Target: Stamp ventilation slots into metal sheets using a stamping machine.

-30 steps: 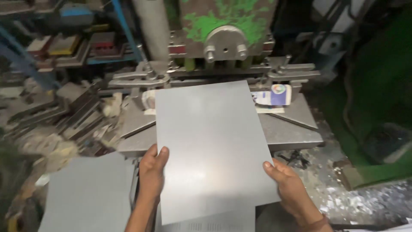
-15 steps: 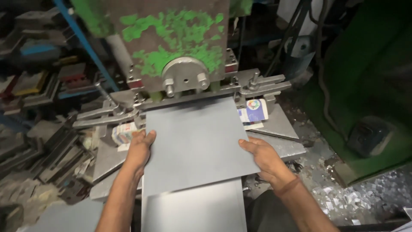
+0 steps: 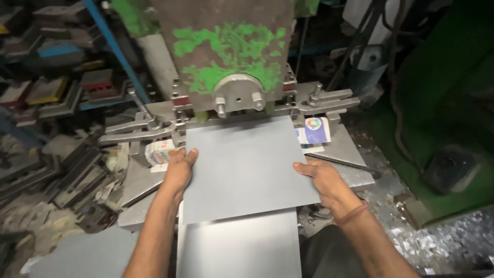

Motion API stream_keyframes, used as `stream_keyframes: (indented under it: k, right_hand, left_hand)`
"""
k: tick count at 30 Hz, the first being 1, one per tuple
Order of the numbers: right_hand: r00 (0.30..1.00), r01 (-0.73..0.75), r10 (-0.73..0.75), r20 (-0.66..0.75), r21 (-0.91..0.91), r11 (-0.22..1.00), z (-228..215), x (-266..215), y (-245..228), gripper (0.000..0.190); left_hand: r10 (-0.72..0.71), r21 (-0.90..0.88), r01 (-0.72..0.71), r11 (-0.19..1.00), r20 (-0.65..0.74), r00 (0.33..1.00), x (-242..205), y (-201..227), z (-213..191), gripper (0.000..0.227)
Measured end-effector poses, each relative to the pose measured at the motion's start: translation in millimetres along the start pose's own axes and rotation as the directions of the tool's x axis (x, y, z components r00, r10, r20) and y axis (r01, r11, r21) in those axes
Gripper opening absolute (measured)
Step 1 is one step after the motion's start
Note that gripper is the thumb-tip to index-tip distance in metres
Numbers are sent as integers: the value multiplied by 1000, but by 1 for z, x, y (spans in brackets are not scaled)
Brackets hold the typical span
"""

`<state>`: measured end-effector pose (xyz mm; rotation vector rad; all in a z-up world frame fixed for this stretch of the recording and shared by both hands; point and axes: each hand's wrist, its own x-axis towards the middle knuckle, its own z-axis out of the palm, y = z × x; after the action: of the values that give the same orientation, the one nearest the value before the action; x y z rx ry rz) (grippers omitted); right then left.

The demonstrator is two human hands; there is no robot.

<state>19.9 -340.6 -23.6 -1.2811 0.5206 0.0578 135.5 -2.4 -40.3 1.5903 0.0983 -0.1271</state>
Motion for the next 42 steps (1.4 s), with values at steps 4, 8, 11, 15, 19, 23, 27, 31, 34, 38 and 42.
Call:
stream_keyframes:
  k: [4, 8, 11, 15, 19, 23, 27, 31, 34, 38, 42]
  right_hand:
    - [1000, 8, -8, 8, -6, 1000, 0, 2, 9, 26]
    - [1000, -13, 13, -11, 39, 999, 7, -23, 4, 28]
    - [999, -21, 23, -27, 52, 998, 17, -56, 2, 29]
    - [999, -39, 49, 18, -376, 926, 1, -95, 25, 25]
    - [916, 402, -395, 72, -139, 905, 8, -108, 47, 38]
    - [412, 764, -775, 478, -646, 8, 79, -151, -19, 66]
    - [888, 455, -75, 453, -845, 281, 101, -155, -44, 28]
    - [962, 231, -72, 265, -639, 733, 60, -121, -1, 23]
    - [999, 12, 2, 49, -300, 954, 27, -92, 21, 32]
    - [999, -45, 43, -34, -49, 998, -1, -54, 22, 28]
    - [989, -113, 101, -105, -116, 987, 18, -45, -19, 43]
  left_hand:
    - [-16, -16, 16, 1000, 13, 1000, 31, -43, -16, 24]
    - [-18, -73, 17, 997, -12, 1000, -15, -14, -5, 34]
    - [32, -186, -33, 982, -9, 999, -55, -8, -7, 25]
    - [-76, -49, 77, 996, 30, 997, -115, -3, -36, 33]
    - [-71, 89, 66, 994, 50, 996, -135, 19, -82, 26]
    - [37, 756, -302, 581, 347, 937, -152, 106, -64, 23]
    - [456, 603, -738, 303, 589, 668, -147, 131, -22, 24]
    - [840, 672, -682, 288, 165, 517, -158, 90, -20, 38]
    - [406, 548, -281, 788, -118, 906, -169, 34, -23, 96]
    - [-125, 46, 126, 991, -33, 992, -156, -8, -11, 55]
    - [-79, -192, 90, 977, 66, 995, -107, -13, -14, 30]
